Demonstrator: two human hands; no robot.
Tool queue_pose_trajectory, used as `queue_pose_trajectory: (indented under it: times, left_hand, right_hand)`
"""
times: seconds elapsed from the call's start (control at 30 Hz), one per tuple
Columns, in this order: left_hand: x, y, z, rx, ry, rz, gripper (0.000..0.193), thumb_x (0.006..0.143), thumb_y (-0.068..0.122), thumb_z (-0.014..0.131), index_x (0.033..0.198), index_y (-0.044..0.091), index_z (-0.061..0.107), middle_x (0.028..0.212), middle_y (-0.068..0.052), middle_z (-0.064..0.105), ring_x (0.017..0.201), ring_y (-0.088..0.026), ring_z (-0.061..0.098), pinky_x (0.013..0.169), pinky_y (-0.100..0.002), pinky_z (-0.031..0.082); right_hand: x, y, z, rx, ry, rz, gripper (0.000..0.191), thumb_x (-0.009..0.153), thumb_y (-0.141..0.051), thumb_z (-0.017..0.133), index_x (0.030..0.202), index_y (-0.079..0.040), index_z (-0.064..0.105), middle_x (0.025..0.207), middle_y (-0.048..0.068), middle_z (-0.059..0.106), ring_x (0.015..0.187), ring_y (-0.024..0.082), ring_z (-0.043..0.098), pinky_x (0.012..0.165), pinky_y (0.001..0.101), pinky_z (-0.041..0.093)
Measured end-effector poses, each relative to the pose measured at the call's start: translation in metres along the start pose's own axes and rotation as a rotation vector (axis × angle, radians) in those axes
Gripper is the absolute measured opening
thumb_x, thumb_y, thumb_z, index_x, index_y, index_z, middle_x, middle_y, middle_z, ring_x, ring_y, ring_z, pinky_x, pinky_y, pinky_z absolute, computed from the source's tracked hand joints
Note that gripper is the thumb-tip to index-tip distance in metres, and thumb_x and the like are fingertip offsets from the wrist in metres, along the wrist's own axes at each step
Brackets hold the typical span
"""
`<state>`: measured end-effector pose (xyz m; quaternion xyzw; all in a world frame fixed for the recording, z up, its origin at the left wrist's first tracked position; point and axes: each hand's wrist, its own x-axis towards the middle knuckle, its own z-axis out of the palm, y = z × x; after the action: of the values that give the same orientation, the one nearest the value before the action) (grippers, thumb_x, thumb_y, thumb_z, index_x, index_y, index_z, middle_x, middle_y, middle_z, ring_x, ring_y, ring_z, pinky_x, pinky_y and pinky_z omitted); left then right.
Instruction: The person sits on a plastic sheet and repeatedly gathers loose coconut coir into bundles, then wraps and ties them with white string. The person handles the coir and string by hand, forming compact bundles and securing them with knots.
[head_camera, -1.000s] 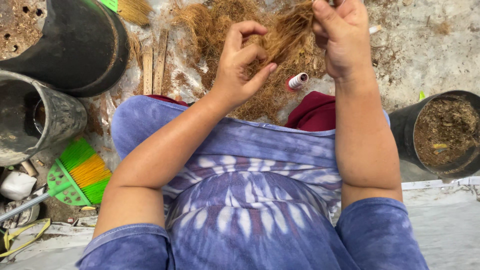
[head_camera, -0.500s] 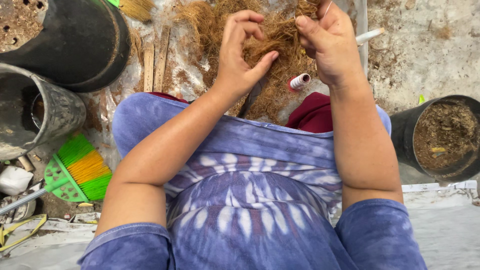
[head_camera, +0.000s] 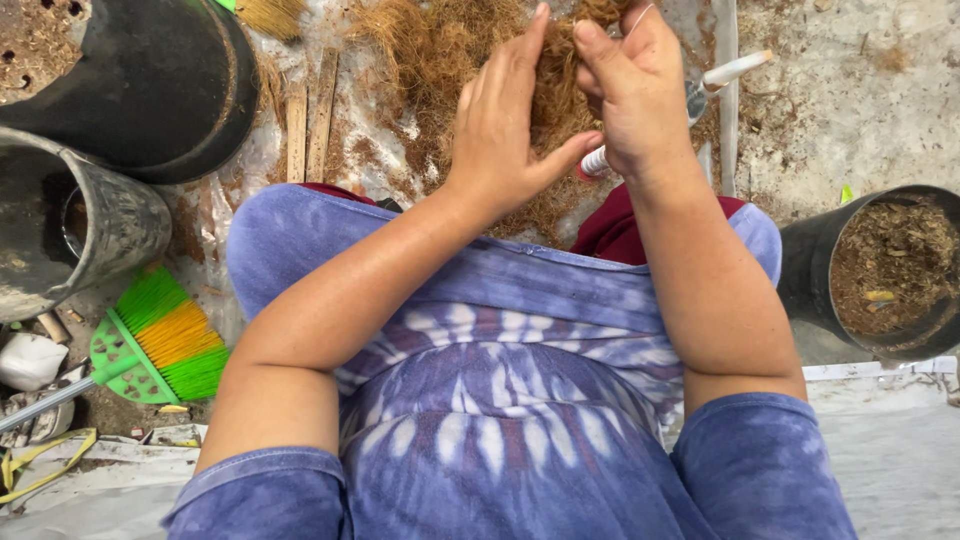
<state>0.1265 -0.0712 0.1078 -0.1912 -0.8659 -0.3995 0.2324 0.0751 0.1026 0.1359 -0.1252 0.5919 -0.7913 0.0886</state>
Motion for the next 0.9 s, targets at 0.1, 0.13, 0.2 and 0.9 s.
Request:
queue_pose_trajectory:
  times: [0.1,0.13,0.2,0.9]
  left_hand:
    - [0.004,-0.003,0.005,0.027,0.026,-0.039,0.095,0.091,0.053,0.083,0.155,0.005,0.033,0.130,-0.016,0.052,0.121,-0.032,0.058,0.098,-0.047,0.050]
    - [0.004,-0.005,0.005,0.022,0.039,-0.048,0.091,0.091,0.052,0.083,0.153,0.005,0.037,0.128,-0.016,0.052,0.118,-0.032,0.059,0.095,-0.046,0.052]
    - [0.003,-0.009,0.008,-0.049,-0.009,-0.143,0.056,0.099,0.039,0.079,0.140,0.010,0.053,0.122,-0.012,0.057,0.110,-0.023,0.064,0.090,-0.039,0.055]
    - [-0.006,-0.032,0.028,-1.157,-0.271,-0.490,0.045,0.092,0.040,0.076,0.115,0.007,0.056,0.082,0.004,0.059,0.064,-0.004,0.052,0.055,-0.021,0.043]
  right_hand:
    - [0.000,0.001,0.002,-0.027,-0.029,-0.056,0.040,0.112,-0.013,0.069,0.145,-0.001,0.050,0.089,-0.005,0.054,0.061,0.003,0.040,0.055,0.0192,0.031]
    - [0.000,0.001,0.002,-0.040,-0.036,-0.077,0.039,0.113,-0.012,0.069,0.145,0.000,0.050,0.091,-0.004,0.056,0.061,0.003,0.041,0.055,0.0191,0.033]
    - [-0.001,-0.004,-0.003,-0.082,-0.038,-0.069,0.036,0.113,-0.012,0.068,0.142,0.002,0.051,0.098,-0.002,0.060,0.065,0.004,0.042,0.058,0.0198,0.036]
    - [0.010,-0.008,-0.023,-0.137,-0.173,0.043,0.019,0.112,-0.008,0.069,0.119,0.006,0.057,0.090,-0.002,0.057,0.065,0.002,0.044,0.060,0.0203,0.034]
